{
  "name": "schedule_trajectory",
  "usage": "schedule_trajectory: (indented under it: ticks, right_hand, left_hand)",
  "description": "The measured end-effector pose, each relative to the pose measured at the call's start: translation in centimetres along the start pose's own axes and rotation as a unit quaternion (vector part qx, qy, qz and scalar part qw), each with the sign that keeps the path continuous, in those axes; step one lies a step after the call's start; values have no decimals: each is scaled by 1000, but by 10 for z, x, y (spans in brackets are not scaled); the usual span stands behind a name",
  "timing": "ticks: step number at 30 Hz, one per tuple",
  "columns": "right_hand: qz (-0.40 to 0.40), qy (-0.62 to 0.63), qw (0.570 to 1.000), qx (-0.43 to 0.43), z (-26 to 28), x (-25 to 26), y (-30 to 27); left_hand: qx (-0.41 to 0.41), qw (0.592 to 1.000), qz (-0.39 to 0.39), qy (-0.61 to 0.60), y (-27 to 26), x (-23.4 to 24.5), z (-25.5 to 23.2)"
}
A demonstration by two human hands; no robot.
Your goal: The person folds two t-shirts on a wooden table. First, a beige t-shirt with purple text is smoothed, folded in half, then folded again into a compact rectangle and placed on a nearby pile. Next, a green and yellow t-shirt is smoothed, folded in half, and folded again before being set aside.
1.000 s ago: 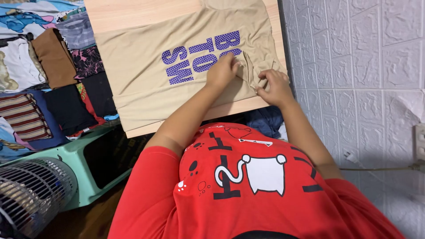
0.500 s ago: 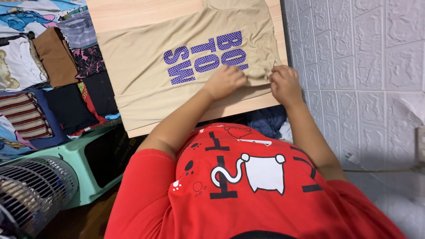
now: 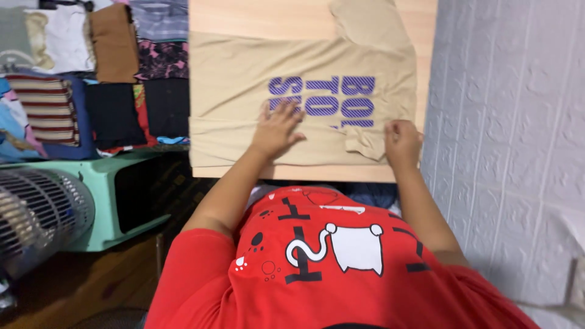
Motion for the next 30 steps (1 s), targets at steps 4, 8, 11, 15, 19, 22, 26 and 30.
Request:
schedule_trajectory:
  ticks: [4,8,11,15,19,22,26,30]
  right_hand:
    - [-27,29,999,-8,9,-8,79]
    - [21,58,998,-15,14,-47,177]
    - [38,51,997,-45,-1,-75,242]
    - [53,20,988,-146,-22,-92,289]
    - [60,142,945,-288,-20,-110,299]
    - [128,132,929,-322,-17,-125,292]
    - [213,-27,936,-280,-25,-124,298]
    - [101,159,926,-327,-29,-96,279]
  left_hand:
    - [194,972,-128,-22,-12,49,118]
    - [247,958,-129,-64,0,81,212]
    - [252,955,-141,-69,18,98,261]
    - [270,947,-74,-154,42,101,312]
    - [131,968,-110,-185,59,121,325]
    - [101,935,-43,-338,67,114,320]
    - [258,945,70,-188,75,114,336]
    - [232,969,77,-22,76,142,330]
Point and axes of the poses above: each hand's wrist, its own y-axis towards the middle knuckle, its own x-axis out of the back of the hand, z = x × y, the point moved 7 cm from there along y, towards the middle knuckle, and after that the axes turned 1 degree about x, right-handed, at the moved point
